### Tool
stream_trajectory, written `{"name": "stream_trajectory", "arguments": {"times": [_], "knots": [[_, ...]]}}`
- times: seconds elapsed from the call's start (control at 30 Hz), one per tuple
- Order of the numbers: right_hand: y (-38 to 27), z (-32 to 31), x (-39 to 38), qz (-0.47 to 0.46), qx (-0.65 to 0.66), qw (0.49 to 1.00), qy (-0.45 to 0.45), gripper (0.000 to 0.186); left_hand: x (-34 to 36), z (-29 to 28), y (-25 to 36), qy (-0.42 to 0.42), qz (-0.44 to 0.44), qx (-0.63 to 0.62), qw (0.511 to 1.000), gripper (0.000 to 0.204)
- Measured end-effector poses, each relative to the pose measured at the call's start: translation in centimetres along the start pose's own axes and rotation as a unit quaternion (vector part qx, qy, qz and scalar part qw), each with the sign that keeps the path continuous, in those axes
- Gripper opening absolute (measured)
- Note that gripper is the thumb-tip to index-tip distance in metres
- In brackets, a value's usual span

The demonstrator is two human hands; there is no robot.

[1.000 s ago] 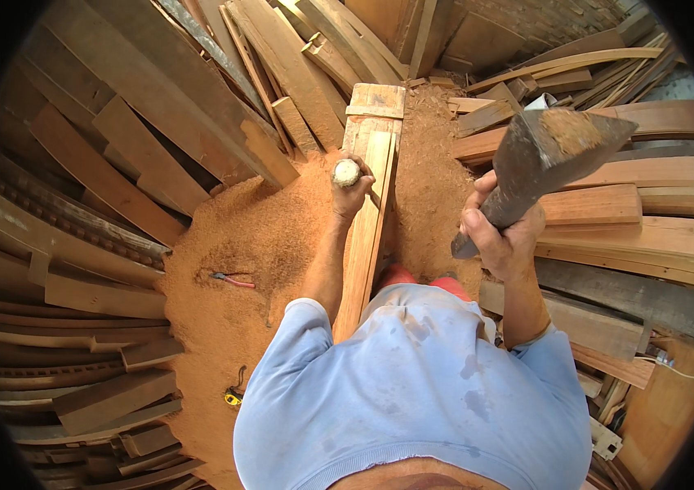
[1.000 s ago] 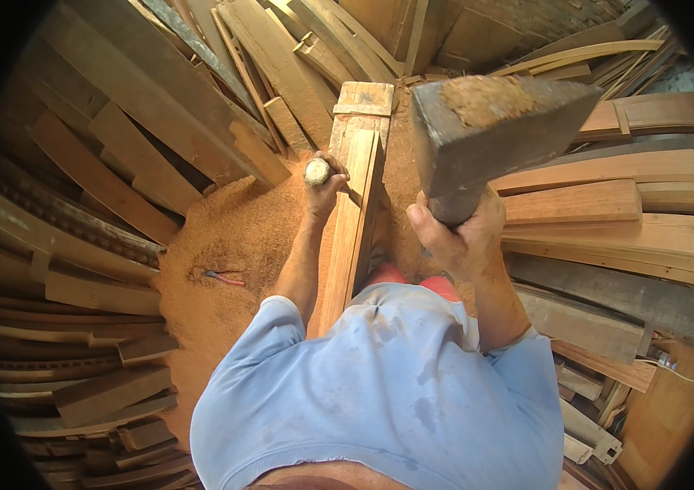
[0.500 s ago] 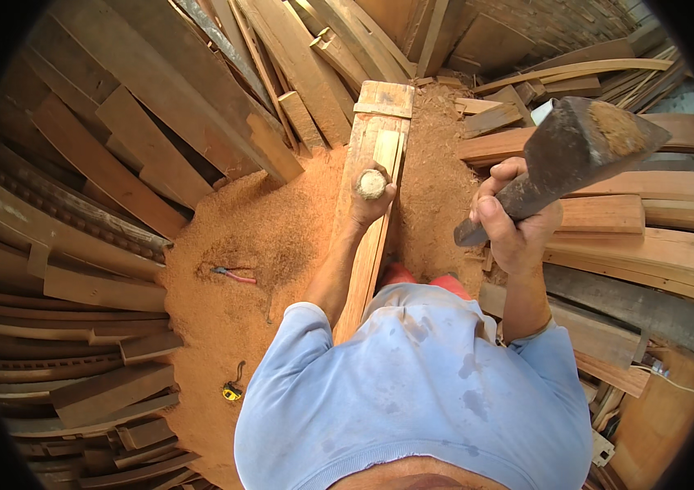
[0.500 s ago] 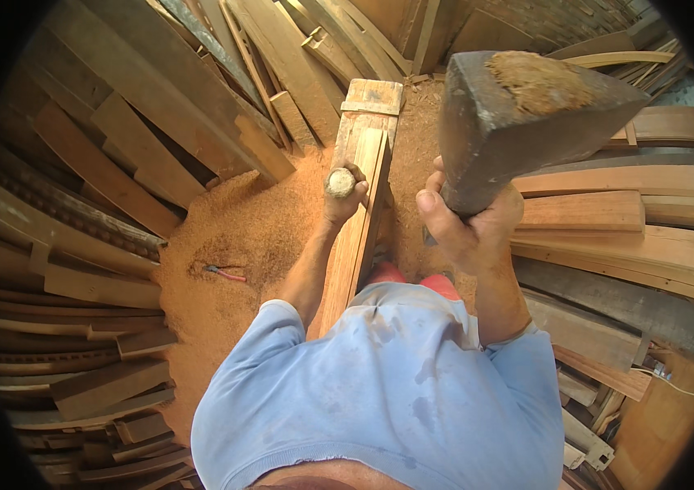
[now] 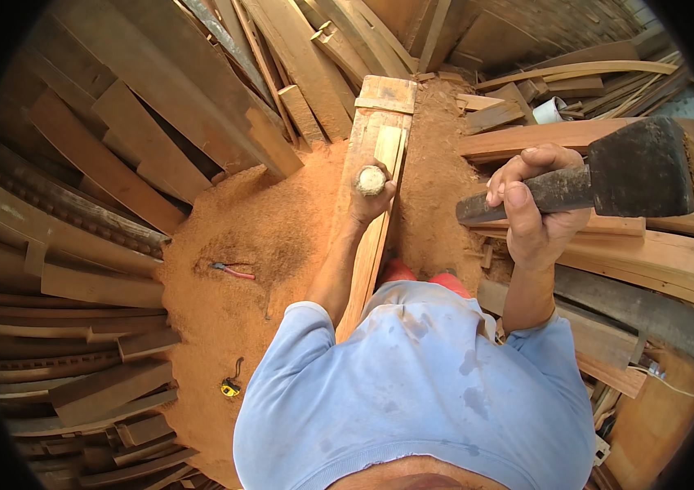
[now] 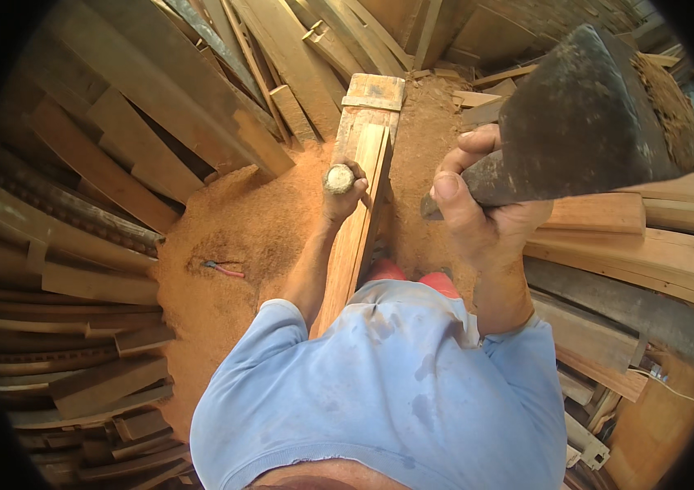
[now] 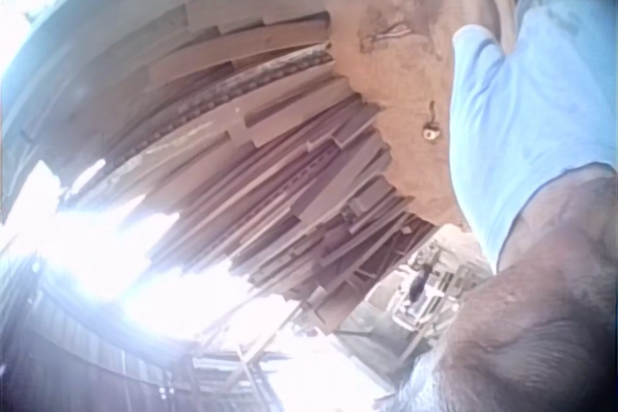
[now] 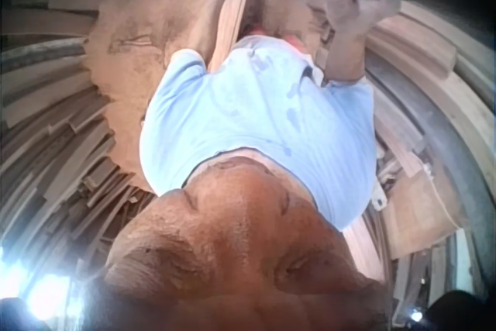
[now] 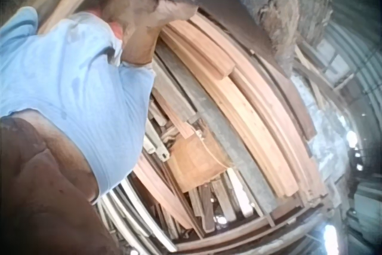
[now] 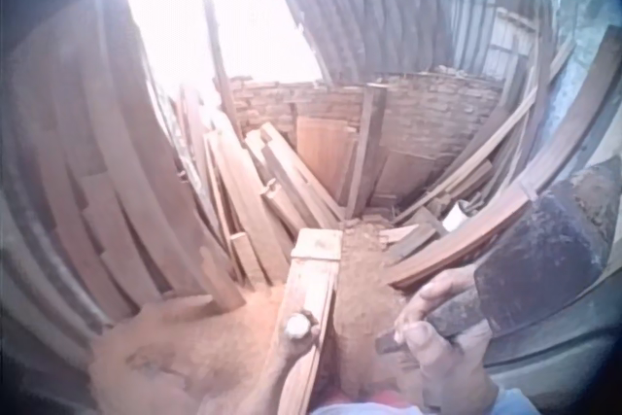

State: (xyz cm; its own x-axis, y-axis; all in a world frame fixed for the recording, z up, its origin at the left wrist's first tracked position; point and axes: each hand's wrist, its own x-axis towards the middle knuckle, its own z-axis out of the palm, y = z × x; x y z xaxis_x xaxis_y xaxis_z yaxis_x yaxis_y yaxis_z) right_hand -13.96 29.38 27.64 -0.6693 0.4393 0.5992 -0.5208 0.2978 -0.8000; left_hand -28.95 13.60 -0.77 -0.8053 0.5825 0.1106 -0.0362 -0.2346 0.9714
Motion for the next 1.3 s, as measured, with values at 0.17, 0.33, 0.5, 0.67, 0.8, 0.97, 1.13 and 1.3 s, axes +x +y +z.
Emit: {"name": "stream_trajectory", "arguments": {"times": [0.17, 0.33, 0.5, 0.67, 0.8, 0.97, 1.13, 1.3], "knots": [[0.4, 0.1, -0.1, -0.007, -0.003, 1.0, 0.026, 0.028, -0.8, 0.0, 0.9, -0.001, 0.009, 0.054, 0.999, 0.018], [4.9, -0.2, -2.9, 0.068, -0.253, 0.952, -0.158, 0.024, -0.8, 0.7, 0.9, 0.0, 0.04, 0.156, 0.987, 0.017], [10.1, -1.5, -4.2, 0.166, -0.48, 0.787, -0.35, 0.027, -1.7, 1.2, -0.8, 0.032, 0.064, 0.119, 0.99, 0.014], [7.4, -0.7, -4.1, 0.202, -0.33, 0.885, -0.261, 0.027, -2.5, 0.5, -0.6, 0.014, -0.026, 0.211, 0.977, 0.021], [7.9, 0.2, -5.4, 0.136, -0.313, 0.912, -0.229, 0.031, -2.4, 1.7, 0.4, 0.045, 0.067, 0.165, 0.983, 0.021], [10.6, -1.6, -4.4, 0.257, -0.507, 0.721, -0.397, 0.037, -1.9, 2.5, 1.3, 0.049, 0.063, 0.198, 0.977, 0.019], [5.8, 0.1, -1.1, 0.208, -0.317, 0.892, -0.247, 0.031, -1.6, 1.6, -0.8, 0.055, 0.024, 0.159, 0.986, 0.022], [5.9, 1.3, -1.7, 0.076, -0.204, 0.965, -0.145, 0.036, -2.1, 1.7, -0.6, 0.035, 0.03, 0.138, 0.989, 0.022]]}}
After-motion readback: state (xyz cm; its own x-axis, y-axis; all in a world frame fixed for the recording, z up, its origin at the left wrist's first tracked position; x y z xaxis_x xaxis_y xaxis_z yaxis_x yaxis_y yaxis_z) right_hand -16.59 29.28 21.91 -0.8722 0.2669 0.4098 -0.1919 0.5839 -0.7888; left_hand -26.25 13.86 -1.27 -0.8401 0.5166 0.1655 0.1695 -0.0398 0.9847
